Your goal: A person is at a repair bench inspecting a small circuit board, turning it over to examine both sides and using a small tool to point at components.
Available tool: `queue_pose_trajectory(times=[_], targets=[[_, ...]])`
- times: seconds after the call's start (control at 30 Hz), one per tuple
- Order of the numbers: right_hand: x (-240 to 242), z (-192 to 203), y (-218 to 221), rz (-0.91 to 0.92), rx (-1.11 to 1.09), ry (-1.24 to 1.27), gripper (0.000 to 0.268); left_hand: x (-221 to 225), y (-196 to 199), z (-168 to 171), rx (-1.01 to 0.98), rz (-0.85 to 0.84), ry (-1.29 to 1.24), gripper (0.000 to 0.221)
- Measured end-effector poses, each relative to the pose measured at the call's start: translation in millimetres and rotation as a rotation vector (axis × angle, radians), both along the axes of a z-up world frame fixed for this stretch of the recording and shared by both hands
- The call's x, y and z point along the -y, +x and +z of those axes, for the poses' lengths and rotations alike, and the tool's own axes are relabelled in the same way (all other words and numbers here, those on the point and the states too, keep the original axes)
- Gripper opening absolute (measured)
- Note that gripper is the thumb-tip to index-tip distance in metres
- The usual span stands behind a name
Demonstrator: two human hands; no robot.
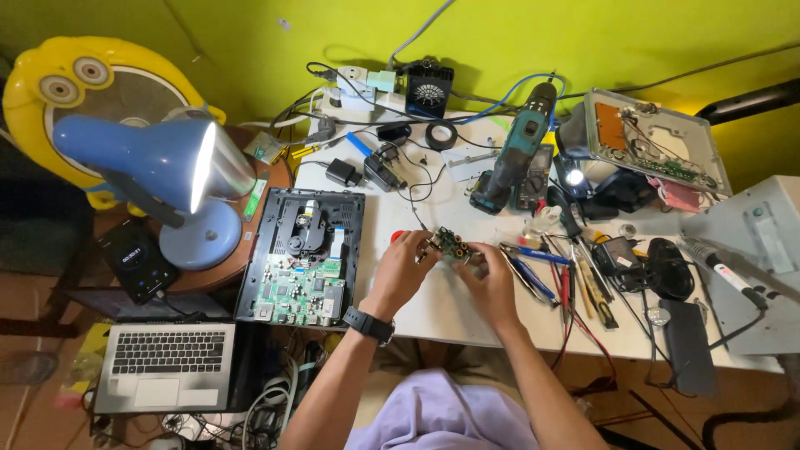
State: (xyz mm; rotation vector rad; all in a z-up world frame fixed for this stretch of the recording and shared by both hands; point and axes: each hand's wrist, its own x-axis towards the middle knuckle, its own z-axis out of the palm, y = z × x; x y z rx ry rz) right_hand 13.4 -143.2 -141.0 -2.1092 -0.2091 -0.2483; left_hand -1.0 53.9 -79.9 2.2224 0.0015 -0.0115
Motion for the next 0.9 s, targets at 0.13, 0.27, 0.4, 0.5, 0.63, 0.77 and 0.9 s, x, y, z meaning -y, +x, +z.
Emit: queue_pose_trajectory(times=[0.13, 0.27, 0.4, 0.5, 0.63, 0.77, 0.9], targets=[[-8.1, -7.4, -4.6, 0.005, 0.004, -0.041, 0.062, -11.7, -1.2, -15.2, 0.077, 0.002, 0.059, 0.036], [-36.7, 13.5, -13.6, 0.067, 0.020, -0.104, 0.061, -26.4, -5.3, -17.0, 0.166, 0.102, 0.124, 0.025], [-72.7, 44.2, -23.5, 0.210, -0.064, -0.051, 0.065, -55.7, -7.1, -35.5, 0.232, 0.171, 0.208, 0.023], [-91.1, 38.3, -22.5, 0.319, -0.145, 0.002, 0.059, -74.5, -19.6, -12.6, 0.279, 0.201, 0.211, 0.023], [-101.8, 26.9, -23.3, 0.398, -0.306, 0.046, 0.047, -97.2, -21.4, -27.2, 0.359, 0.171, 0.150, 0.019], [-108.5, 21.8, -24.6, 0.407, -0.396, 0.102, 0.044, -113.1, -7.1, -73.4, 0.372, 0.167, 0.271, 0.022], [-119.2, 19.6, -18.8, 0.392, -0.400, 0.131, 0.039, -120.2, 2.4, -71.6, 0.445, 0.208, 0.359, 0.021]])
